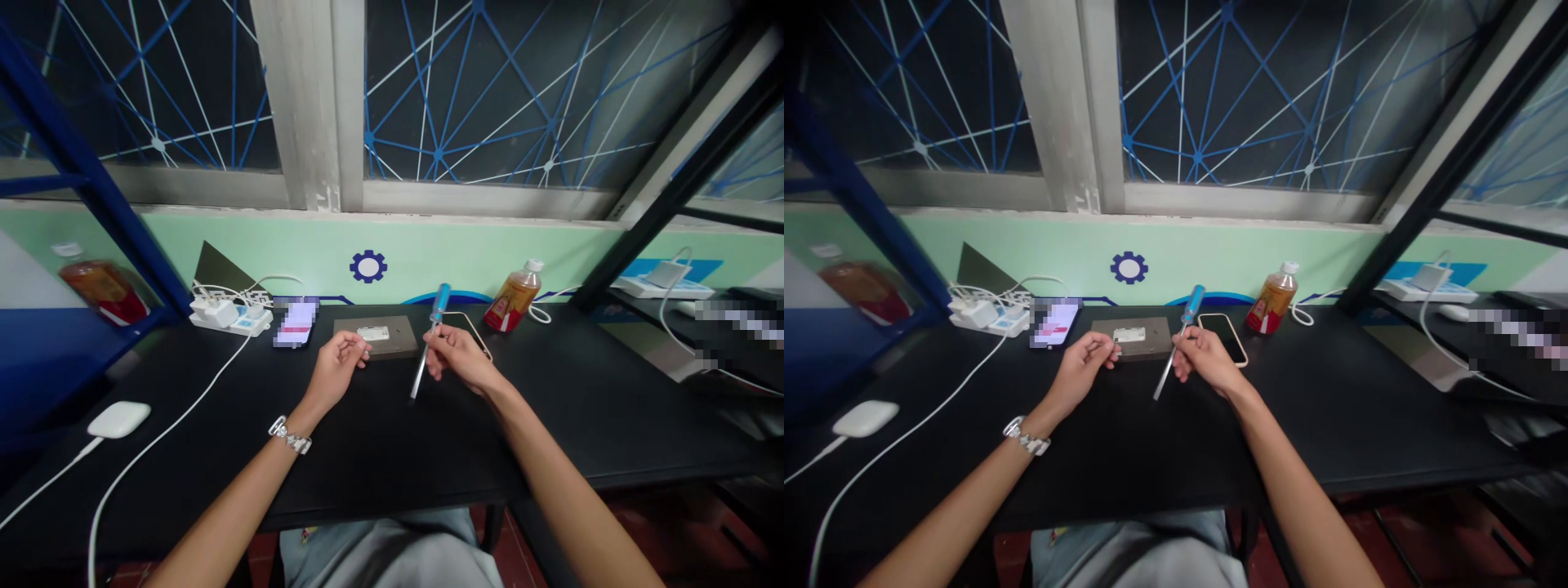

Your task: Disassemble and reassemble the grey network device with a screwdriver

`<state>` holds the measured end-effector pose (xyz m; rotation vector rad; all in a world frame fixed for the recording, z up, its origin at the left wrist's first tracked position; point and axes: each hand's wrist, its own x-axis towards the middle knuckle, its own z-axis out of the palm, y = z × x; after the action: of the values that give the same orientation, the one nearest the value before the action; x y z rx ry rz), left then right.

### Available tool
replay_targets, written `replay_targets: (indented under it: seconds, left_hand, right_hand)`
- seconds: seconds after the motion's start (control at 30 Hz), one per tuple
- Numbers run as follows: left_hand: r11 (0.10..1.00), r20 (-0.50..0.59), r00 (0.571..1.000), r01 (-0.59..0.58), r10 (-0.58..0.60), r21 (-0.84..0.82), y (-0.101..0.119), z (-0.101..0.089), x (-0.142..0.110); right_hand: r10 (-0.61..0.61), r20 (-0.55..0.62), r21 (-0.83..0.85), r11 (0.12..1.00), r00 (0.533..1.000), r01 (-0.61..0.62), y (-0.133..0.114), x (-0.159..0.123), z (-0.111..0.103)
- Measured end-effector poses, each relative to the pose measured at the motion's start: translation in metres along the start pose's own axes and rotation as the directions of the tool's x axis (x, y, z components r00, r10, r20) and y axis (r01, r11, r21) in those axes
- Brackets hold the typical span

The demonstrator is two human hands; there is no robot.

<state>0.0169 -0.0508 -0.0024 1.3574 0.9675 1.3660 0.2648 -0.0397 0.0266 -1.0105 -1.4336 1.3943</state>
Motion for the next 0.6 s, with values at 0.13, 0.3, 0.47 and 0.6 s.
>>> replay_targets:
  seconds: [0.13, 0.3, 0.47, 0.6]
  left_hand:
    - [0.971, -0.034, 0.988, 0.14, -0.15, -0.192, -0.002, 0.004, -0.001]
    - [0.863, 0.025, 0.957, 0.27, -0.288, -0.427, -0.005, 0.003, -0.002]
    - [0.783, 0.045, 0.931, 0.33, -0.361, -0.528, -0.004, 0.005, -0.003]
    - [0.772, 0.056, 0.925, 0.347, -0.376, -0.533, -0.002, 0.006, -0.003]
  right_hand:
    - [-0.121, -0.1, 0.148, 0.98, 0.988, 0.135, 0.0, 0.003, 0.015]
    - [-0.212, -0.208, 0.178, 0.952, 0.955, 0.25, 0.002, 0.005, 0.025]
    - [-0.256, -0.246, 0.159, 0.941, 0.935, 0.299, 0.0, 0.003, 0.03]
    - [-0.271, -0.261, 0.143, 0.938, 0.927, 0.314, 0.0, 0.001, 0.033]
